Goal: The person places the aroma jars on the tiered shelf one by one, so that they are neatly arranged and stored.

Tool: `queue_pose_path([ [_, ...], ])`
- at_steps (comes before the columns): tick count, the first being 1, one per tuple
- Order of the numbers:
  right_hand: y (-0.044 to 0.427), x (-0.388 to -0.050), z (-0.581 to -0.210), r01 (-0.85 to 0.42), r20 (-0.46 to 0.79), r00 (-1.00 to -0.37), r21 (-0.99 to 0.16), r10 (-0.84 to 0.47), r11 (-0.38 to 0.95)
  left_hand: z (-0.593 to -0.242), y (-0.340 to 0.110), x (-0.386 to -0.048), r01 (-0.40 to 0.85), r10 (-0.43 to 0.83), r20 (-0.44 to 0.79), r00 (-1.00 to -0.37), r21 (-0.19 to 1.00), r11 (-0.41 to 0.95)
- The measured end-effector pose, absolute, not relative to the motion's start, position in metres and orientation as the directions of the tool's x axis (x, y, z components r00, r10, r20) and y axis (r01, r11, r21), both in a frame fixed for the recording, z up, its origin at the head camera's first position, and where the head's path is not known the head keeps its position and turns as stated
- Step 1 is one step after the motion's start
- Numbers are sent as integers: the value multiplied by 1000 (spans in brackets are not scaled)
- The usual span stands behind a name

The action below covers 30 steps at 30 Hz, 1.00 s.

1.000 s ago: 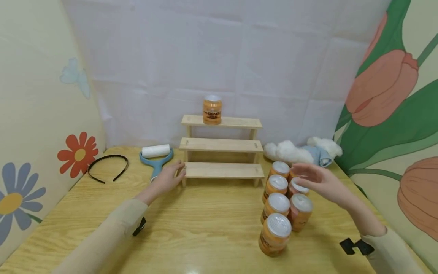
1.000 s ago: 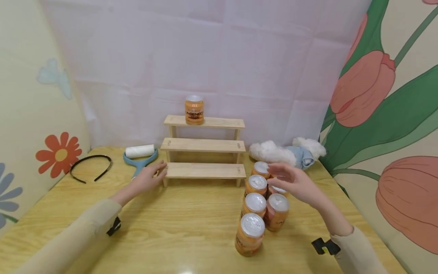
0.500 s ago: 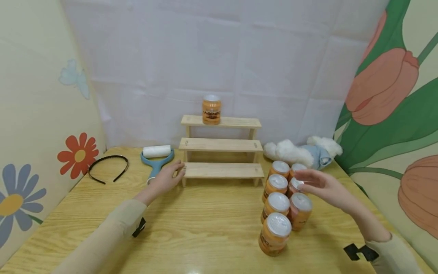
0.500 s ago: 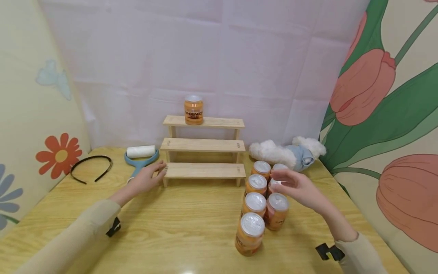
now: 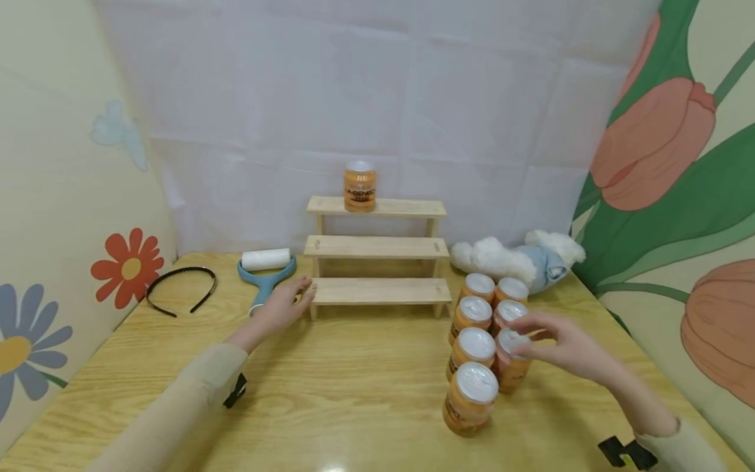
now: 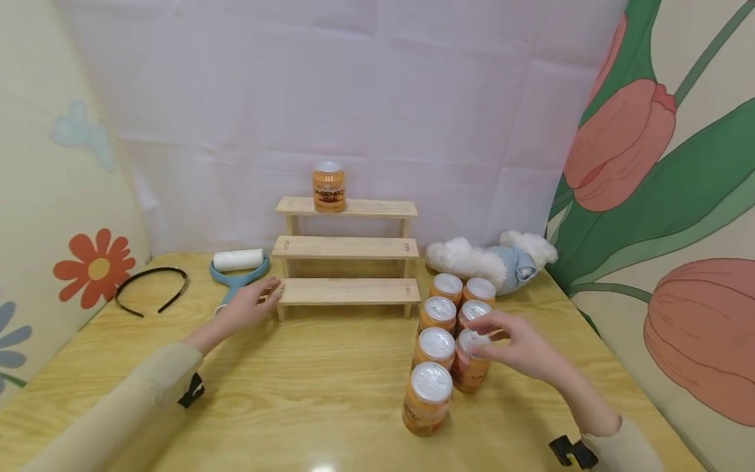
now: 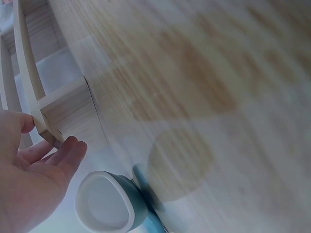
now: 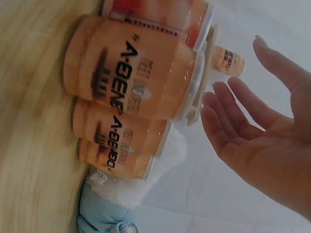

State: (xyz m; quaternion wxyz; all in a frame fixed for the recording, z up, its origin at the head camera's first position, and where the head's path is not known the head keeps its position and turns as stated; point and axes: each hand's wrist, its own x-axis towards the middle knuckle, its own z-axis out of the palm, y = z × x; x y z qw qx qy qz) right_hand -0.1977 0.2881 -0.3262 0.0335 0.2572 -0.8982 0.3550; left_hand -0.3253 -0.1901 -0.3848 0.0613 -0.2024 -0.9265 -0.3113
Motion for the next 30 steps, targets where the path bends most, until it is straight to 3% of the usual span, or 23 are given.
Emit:
queue_pose_path([
  [10,269,-184,-342,-581,351,-807,-618,-475,530,-387,-193,-330,414,338,240,-910,575,706],
  [17,253,-174,-350,-646,448,-763,-512,-466,566,-388,-193,-332,417,343,238,-909,570,708],
  [30,237,-172,-359,-650,379,-754,-546,-536,529,-388,-193,-332,414,345,232,-909,588,695],
])
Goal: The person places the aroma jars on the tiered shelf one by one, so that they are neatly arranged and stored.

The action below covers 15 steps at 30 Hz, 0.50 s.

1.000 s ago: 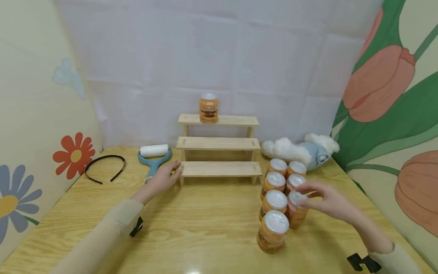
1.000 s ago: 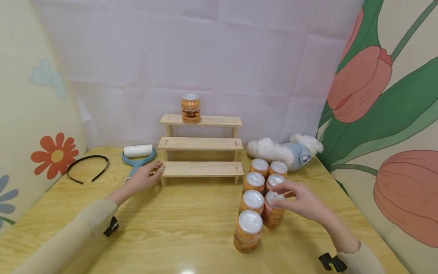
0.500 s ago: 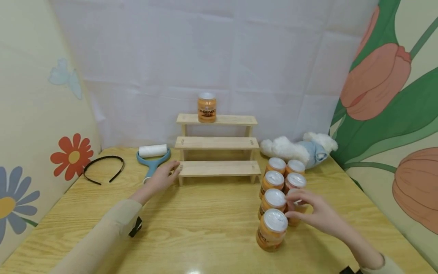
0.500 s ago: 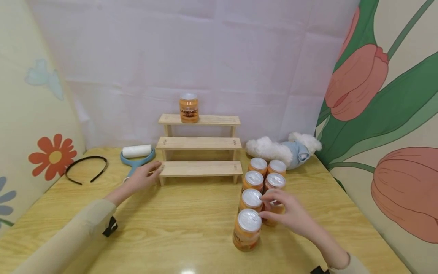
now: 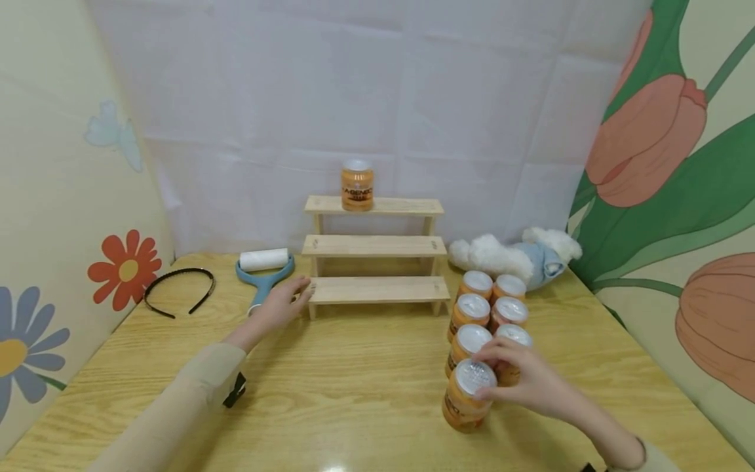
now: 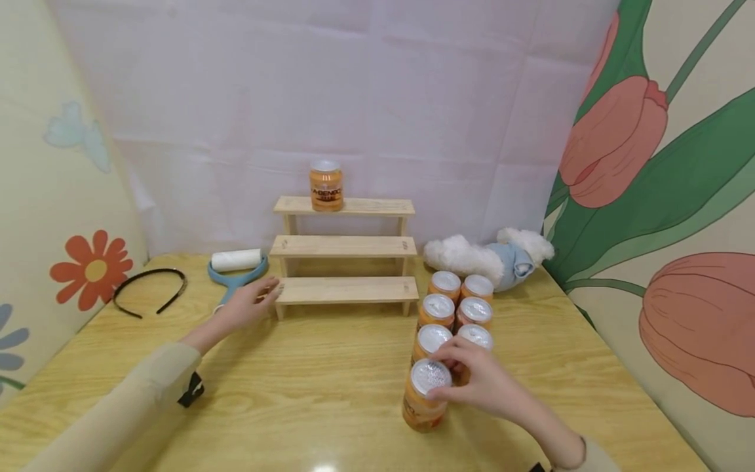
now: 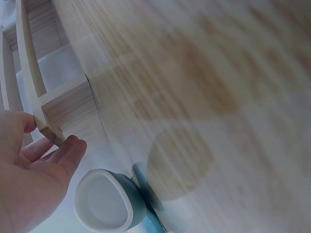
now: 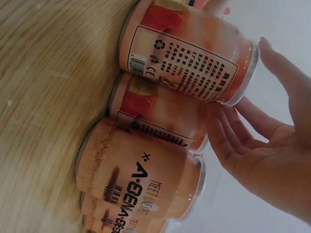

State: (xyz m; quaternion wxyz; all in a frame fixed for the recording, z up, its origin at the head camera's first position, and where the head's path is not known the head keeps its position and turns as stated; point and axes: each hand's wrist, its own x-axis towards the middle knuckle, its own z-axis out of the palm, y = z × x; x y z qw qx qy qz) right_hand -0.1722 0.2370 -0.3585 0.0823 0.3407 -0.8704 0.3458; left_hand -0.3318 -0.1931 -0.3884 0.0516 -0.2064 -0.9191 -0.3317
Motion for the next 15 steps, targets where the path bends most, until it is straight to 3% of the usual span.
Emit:
queue_pose_path([
  [8,236,-172,-355,-659,372,-747,-526,-551,538,-386,-193,-331,417,341,241,-909,568,710],
  [15,228,-163,-357,-586,343,-810,-488,-475,647,-388,-195,-332,420,347,238,-907,571,705],
])
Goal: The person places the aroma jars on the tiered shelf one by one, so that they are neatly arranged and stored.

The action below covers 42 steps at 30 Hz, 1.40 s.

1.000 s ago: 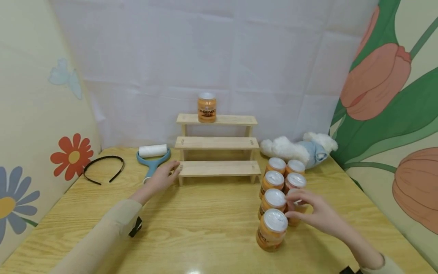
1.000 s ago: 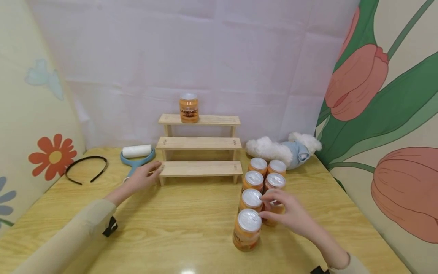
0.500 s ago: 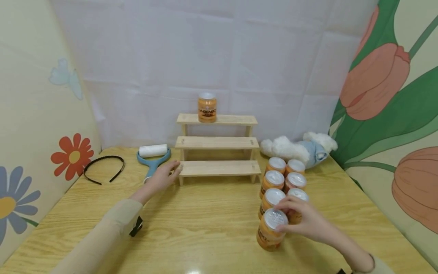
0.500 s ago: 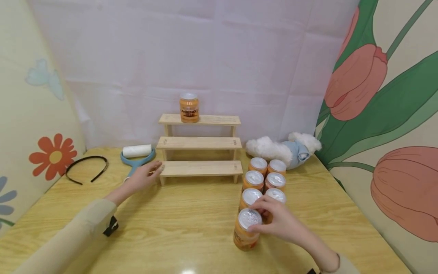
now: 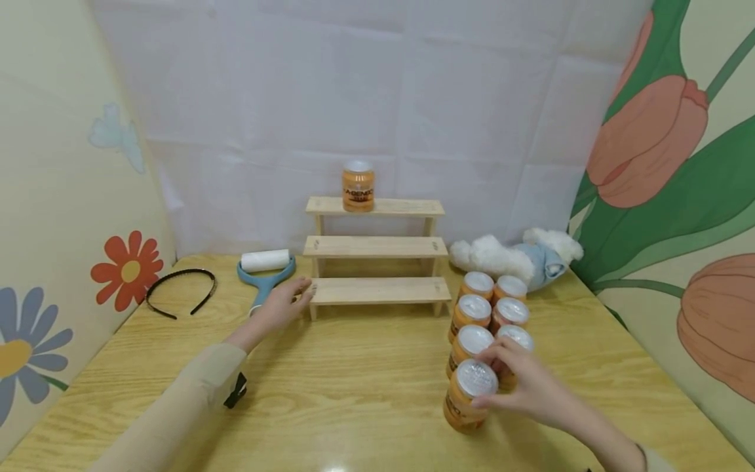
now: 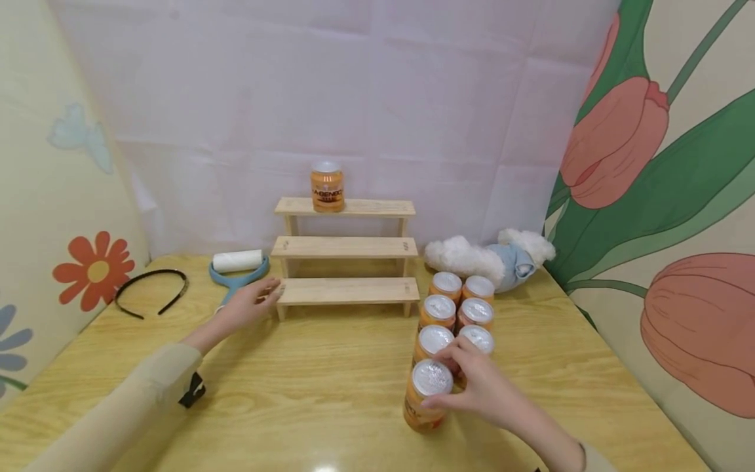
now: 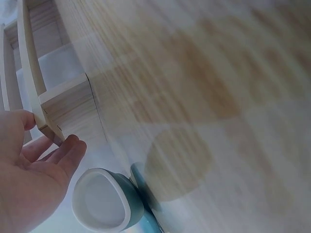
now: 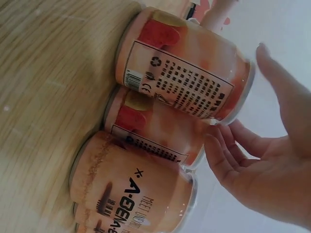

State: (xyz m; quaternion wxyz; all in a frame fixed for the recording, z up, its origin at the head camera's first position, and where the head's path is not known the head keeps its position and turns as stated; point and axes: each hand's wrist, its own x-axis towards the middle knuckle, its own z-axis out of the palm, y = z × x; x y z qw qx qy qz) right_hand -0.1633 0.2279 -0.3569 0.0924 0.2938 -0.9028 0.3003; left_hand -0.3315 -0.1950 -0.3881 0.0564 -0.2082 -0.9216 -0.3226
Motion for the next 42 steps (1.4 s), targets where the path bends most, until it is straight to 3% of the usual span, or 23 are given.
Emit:
queue_pose_path([
  [5,228,-164,-358,-567,328,-823,-509,-463,647,-388,-195,-331,419,345,240,-908,574,704],
  [17,245,-160,-355,-671,353,-739,-468,-574,575,-389,-197,-333,423,349,240,-906,546,723],
  [20,240,-154,-358,-623,357,-782,-478,-511,619,-390,-197,-334,428,352,244,-904,538,726],
  [26,221,-145,-365,-389,285,-919,-551,-271,739,-390,-196,-334,436,356,252,-900,534,724],
  [29,219,-145,-367,-370,284,-926,-556,-249,744,-390,-196,-333,438,359,251,-899,536,722],
  [34,225,-146,-367,-436,296,-899,-534,-323,725,-390,-197,-333,430,356,241,-903,544,721],
  [42,236,-143,-366,-412,227,-906,-666,-357,622,-389,-197,-333,423,355,232,-906,545,724],
])
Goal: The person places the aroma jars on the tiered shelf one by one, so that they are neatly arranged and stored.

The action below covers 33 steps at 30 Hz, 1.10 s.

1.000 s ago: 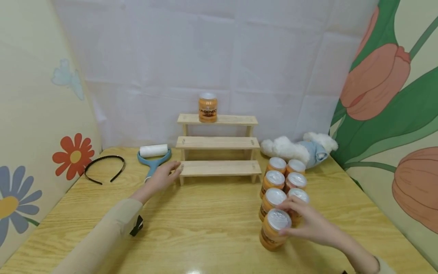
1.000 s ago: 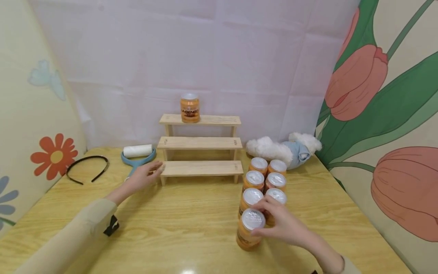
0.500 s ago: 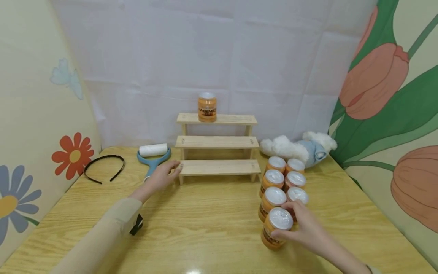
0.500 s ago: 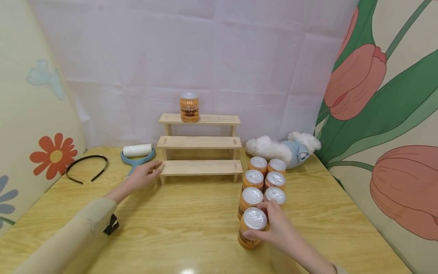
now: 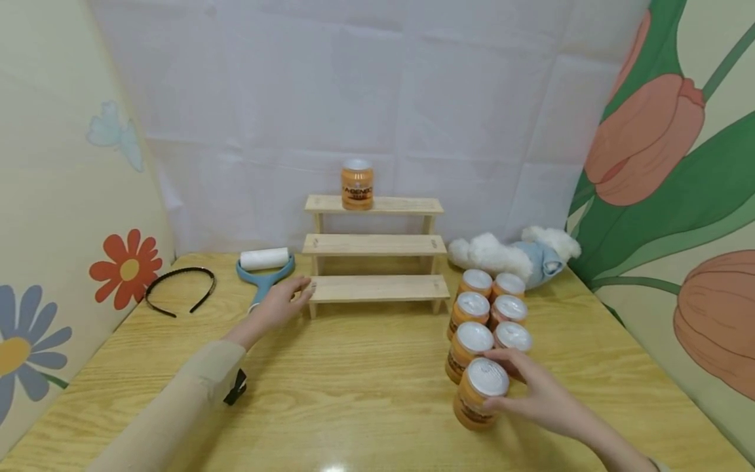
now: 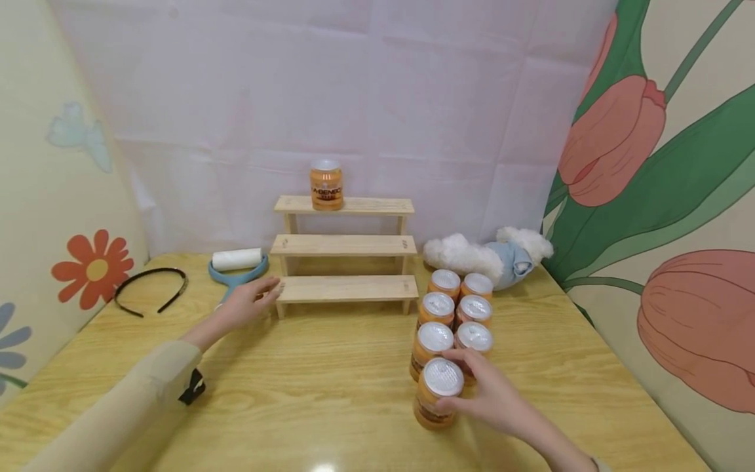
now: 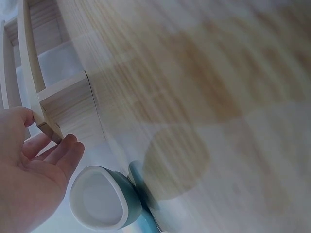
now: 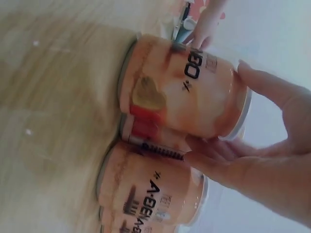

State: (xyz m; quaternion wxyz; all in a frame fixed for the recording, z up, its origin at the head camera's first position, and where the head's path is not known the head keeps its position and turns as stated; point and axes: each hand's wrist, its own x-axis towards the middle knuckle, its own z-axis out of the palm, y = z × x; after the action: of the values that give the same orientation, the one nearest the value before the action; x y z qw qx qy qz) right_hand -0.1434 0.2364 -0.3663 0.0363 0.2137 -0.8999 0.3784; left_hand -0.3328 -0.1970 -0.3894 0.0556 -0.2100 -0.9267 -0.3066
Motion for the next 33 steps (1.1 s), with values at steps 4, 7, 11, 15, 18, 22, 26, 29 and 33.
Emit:
queue_pose_path([
  [4,233,-142,-370,-342,180,-934,-699,-308,628,-388,-197,-333,436,360,246,-900,519,735],
  [7,225,-142,-375,-307,195,-951,-703,-242,641,-388,-197,-333,443,363,255,-896,501,743],
  [11,221,-141,-380,-320,235,-947,-703,-217,635,-388,-197,-331,446,367,253,-895,496,745],
  [15,226,-141,-379,-330,181,-937,-738,-298,589,-387,-196,-330,437,364,242,-899,500,747],
  [18,230,-143,-377,-313,132,-931,-766,-339,561,-386,-196,-329,435,364,238,-900,510,742],
  [22,232,-142,-374,-303,111,-928,-779,-355,549,-387,-196,-329,449,372,251,-894,507,736],
  [26,235,-139,-365,-311,100,-913,-798,-395,516,-388,-196,-329,438,373,231,-899,517,736],
  [29,237,-137,-351,-307,97,-908,-817,-408,488,-387,-196,-329,418,366,206,-908,531,737],
  [33,239,-139,-330,-317,122,-909,-822,-398,474,-387,-196,-329,413,356,210,-910,526,744],
])
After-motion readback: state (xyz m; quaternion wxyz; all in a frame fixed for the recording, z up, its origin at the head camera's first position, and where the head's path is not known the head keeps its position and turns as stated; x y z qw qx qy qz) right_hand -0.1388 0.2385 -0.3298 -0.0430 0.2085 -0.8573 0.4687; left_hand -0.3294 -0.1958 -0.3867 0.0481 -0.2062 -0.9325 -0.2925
